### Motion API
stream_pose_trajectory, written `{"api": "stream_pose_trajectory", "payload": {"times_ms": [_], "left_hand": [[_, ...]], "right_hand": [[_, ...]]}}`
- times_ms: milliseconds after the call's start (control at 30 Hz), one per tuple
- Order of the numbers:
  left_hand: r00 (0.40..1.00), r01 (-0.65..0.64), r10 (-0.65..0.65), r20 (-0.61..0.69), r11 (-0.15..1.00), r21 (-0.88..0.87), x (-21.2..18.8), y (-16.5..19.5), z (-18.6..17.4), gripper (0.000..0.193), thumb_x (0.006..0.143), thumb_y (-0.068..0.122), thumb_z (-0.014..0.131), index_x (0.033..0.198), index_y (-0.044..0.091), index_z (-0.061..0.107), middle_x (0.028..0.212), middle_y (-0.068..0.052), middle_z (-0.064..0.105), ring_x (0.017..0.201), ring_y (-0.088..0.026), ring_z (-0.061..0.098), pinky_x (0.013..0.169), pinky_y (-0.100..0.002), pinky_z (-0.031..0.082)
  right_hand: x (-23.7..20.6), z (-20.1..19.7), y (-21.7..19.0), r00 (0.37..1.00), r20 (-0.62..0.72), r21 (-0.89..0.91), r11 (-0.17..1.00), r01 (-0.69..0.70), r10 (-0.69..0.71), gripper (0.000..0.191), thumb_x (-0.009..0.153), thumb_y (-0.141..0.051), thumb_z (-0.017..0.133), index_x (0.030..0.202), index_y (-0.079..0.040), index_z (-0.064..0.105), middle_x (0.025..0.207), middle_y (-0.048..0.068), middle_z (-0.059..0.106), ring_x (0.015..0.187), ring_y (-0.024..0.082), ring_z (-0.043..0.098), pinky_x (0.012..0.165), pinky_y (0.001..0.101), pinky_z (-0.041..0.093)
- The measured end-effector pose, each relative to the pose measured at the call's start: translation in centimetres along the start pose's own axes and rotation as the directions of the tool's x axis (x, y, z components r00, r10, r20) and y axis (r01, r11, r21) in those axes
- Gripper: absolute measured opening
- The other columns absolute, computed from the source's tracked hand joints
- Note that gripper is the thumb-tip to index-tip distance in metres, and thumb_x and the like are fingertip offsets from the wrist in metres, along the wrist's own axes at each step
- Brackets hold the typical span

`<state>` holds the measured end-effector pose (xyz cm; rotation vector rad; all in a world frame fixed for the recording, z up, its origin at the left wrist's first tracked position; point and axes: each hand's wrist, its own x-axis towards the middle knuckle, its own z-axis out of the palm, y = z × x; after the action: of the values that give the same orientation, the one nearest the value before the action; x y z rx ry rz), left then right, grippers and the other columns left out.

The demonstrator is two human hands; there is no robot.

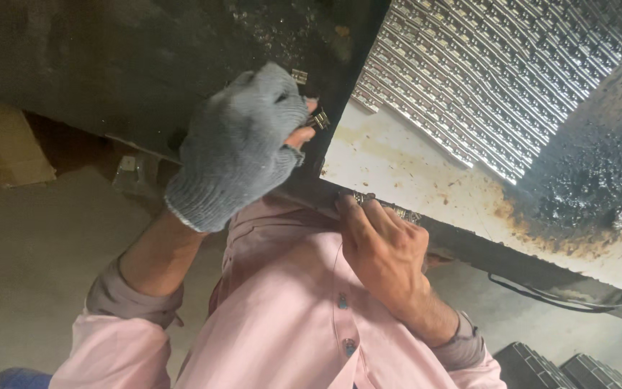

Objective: The person repeatedly picks up small metal components from a tray and places them into a grid-like fixture on the workbench. The person uses both hands to handle the components, with the left hand wearing a protective glove. The task continues throughout the clip without a visible final state.

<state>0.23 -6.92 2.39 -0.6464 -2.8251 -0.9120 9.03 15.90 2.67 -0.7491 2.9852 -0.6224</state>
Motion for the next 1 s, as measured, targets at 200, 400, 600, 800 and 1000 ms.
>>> {"api": "stream_pose_trajectory", "payload": {"times_ms": [200,400,600,800,1000], "left_hand": [[0.997,0.073,-0.073,0.020,0.997,0.019,0.7,0.2,0.7,0.010,0.087,0.013,0.081,0.092,0.008,0.073,0.097,-0.011,0.064,0.087,-0.029,0.070,0.073,-0.040,0.057],[0.997,0.008,-0.019,-0.075,0.989,-0.149,-0.6,1.5,-0.5,0.020,0.090,0.008,0.078,0.110,0.008,0.076,0.103,-0.007,0.070,0.089,-0.026,0.071,0.075,-0.037,0.058],[0.993,-0.118,0.115,-0.026,0.976,-0.183,-1.0,3.0,1.0,0.018,0.090,0.007,0.075,0.108,0.007,0.076,0.100,-0.006,0.065,0.088,-0.025,0.066,0.073,-0.037,0.056],[0.984,-0.166,0.172,0.045,0.980,-0.108,-0.9,3.3,1.0,0.005,0.095,0.012,0.073,0.097,0.007,0.073,0.101,-0.008,0.061,0.086,-0.025,0.064,0.071,-0.037,0.056],[0.985,-0.160,0.166,0.044,0.980,-0.118,-0.5,3.3,1.2,0.022,0.078,0.011,0.074,0.099,0.006,0.075,0.098,-0.010,0.060,0.086,-0.027,0.063,0.068,-0.038,0.055]], "right_hand": [[0.4,-0.4,-0.4,0.996,-0.017,-0.010,0.997,-0.083,0.083,0.023,0.086,-0.012,0.075,0.108,-0.007,0.073,0.077,0.005,0.057,0.058,0.018,0.059,0.046,0.0341,0.042],[0.3,0.1,-0.2,0.986,-0.117,0.018,0.993,-0.121,0.122,0.015,0.091,-0.011,0.078,0.102,-0.007,0.069,0.078,0.003,0.056,0.061,0.018,0.058,0.049,0.0351,0.043],[0.2,-0.3,-0.1,1.000,0.015,0.099,0.995,-0.011,0.009,0.022,0.082,-0.010,0.077,0.101,-0.004,0.069,0.080,0.006,0.058,0.068,0.021,0.059,0.053,0.0354,0.045],[1.3,-2.9,1.4,0.979,-0.114,0.332,0.935,-0.124,0.170,0.015,0.100,-0.003,0.064,0.114,-0.006,0.065,0.104,0.009,0.067,0.090,0.022,0.066,0.074,0.0343,0.051],[3.4,-3.0,2.2,0.922,-0.126,0.164,0.924,-0.345,0.367,0.009,0.093,0.000,0.074,0.101,-0.003,0.072,0.085,0.009,0.066,0.072,0.023,0.063,0.067,0.0370,0.048]]}}
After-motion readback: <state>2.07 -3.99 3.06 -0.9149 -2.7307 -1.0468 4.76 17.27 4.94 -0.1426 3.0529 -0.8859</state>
